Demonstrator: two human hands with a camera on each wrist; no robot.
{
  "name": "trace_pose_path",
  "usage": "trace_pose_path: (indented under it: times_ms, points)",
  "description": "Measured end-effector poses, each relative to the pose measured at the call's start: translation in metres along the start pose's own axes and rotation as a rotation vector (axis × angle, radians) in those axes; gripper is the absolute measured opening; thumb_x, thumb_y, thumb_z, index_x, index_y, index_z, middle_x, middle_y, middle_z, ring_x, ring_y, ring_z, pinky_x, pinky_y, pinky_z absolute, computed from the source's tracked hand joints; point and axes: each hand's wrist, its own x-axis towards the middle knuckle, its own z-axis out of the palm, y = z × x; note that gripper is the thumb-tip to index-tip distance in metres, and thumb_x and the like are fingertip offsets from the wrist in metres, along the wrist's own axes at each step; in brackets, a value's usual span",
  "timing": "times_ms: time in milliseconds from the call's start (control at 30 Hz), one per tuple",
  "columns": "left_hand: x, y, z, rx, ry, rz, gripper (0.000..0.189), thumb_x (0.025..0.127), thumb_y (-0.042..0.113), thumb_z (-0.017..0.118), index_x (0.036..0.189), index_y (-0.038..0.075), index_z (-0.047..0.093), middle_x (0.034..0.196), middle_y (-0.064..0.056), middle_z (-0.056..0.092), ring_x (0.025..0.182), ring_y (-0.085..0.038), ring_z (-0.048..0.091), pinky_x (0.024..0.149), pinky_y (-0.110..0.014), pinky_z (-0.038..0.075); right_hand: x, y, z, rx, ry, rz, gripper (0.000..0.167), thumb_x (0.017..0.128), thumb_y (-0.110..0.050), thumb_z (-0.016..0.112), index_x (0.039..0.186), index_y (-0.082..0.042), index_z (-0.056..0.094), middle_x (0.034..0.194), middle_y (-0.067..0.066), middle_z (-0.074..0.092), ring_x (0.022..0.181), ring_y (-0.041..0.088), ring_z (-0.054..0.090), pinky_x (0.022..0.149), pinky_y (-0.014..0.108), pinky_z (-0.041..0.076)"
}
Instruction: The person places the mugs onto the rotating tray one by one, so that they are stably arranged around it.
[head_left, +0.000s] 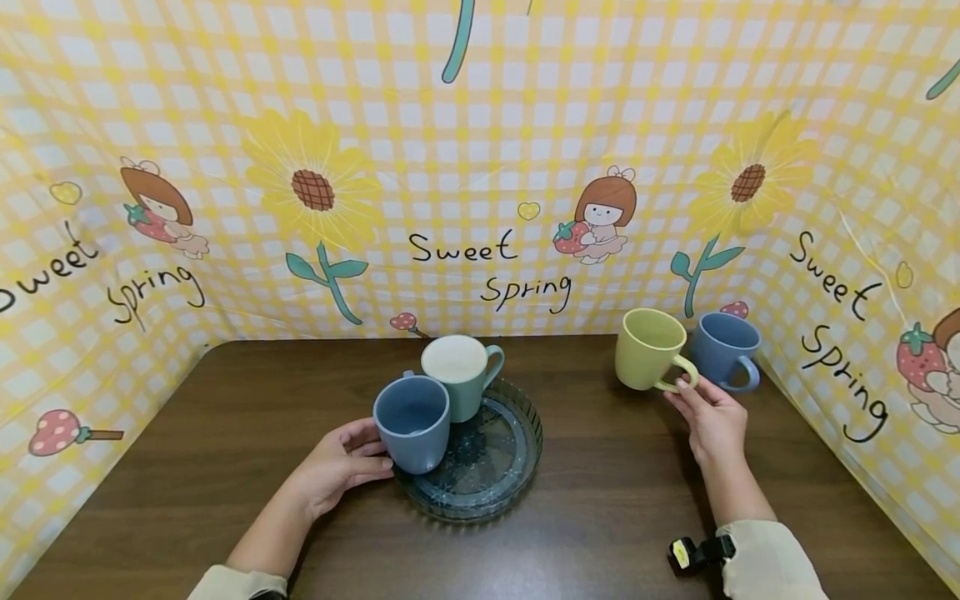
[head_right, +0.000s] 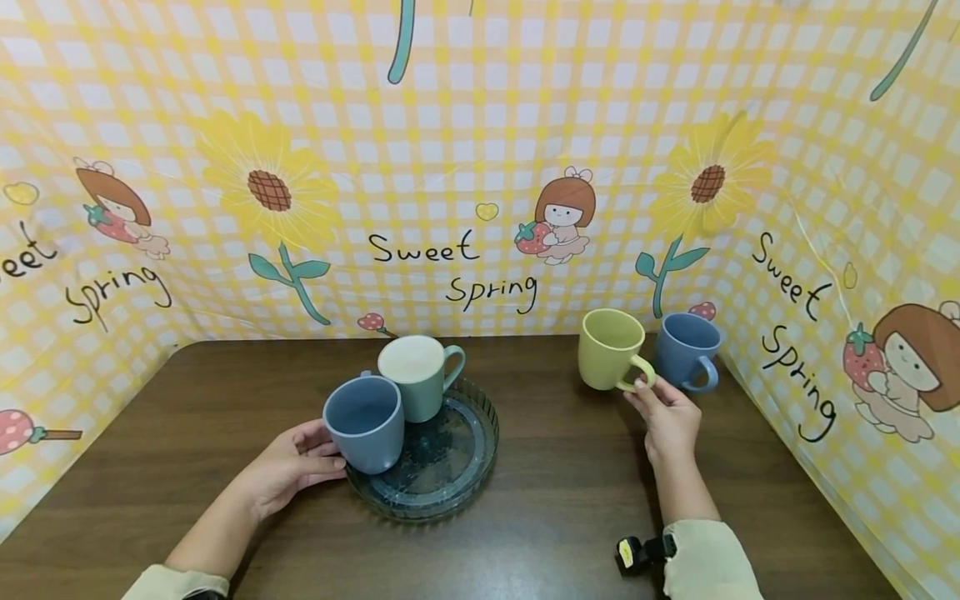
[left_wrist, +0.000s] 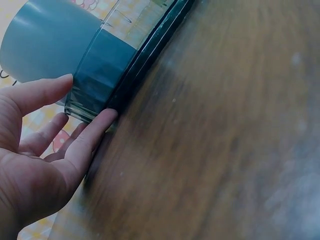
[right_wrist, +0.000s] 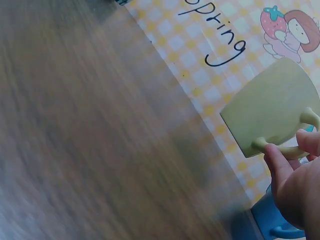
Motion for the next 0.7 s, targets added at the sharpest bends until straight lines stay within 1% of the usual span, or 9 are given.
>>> trace_pose_path:
  times_ms: [333,567,700]
  points:
    - [0.0,0.002,0.0,0.0,0.011,-0.016,0.073,0.083,-0.007,0.072,0.144,-0.01,0.032,0.13,-0.017,0.052,0.109,-0.018,0.06,0.087,-0.042,0.055,-0.009,-0.002,0.007,0.006,-0.06,-0.001,0.029,0.087,0.019,0.057,0.08,-0.002,0.076,0.078,0.009,0.07,0.069,0.017,0.07,0.067,0.032,0.06]
    - [0.0,0.003,-0.003,0.002,0.031,0.005,0.071,0.084,-0.007,0.07,0.143,-0.013,0.032,0.127,-0.018,0.055,0.102,-0.018,0.064,0.087,-0.039,0.055,-0.015,-0.003,0.013,0.018,-0.108,-0.009,0.028,0.088,0.019,0.056,0.083,-0.001,0.076,0.079,0.01,0.07,0.071,0.017,0.07,0.068,0.032,0.06]
    - [0.001,0.003,-0.004,0.005,0.033,0.014,0.069,0.084,-0.007,0.069,0.142,-0.014,0.032,0.128,-0.019,0.055,0.1,-0.017,0.066,0.087,-0.037,0.055,-0.018,-0.003,0.016,0.017,-0.132,-0.01,0.024,0.088,0.018,0.057,0.087,0.002,0.076,0.08,0.01,0.07,0.073,0.017,0.07,0.069,0.033,0.06]
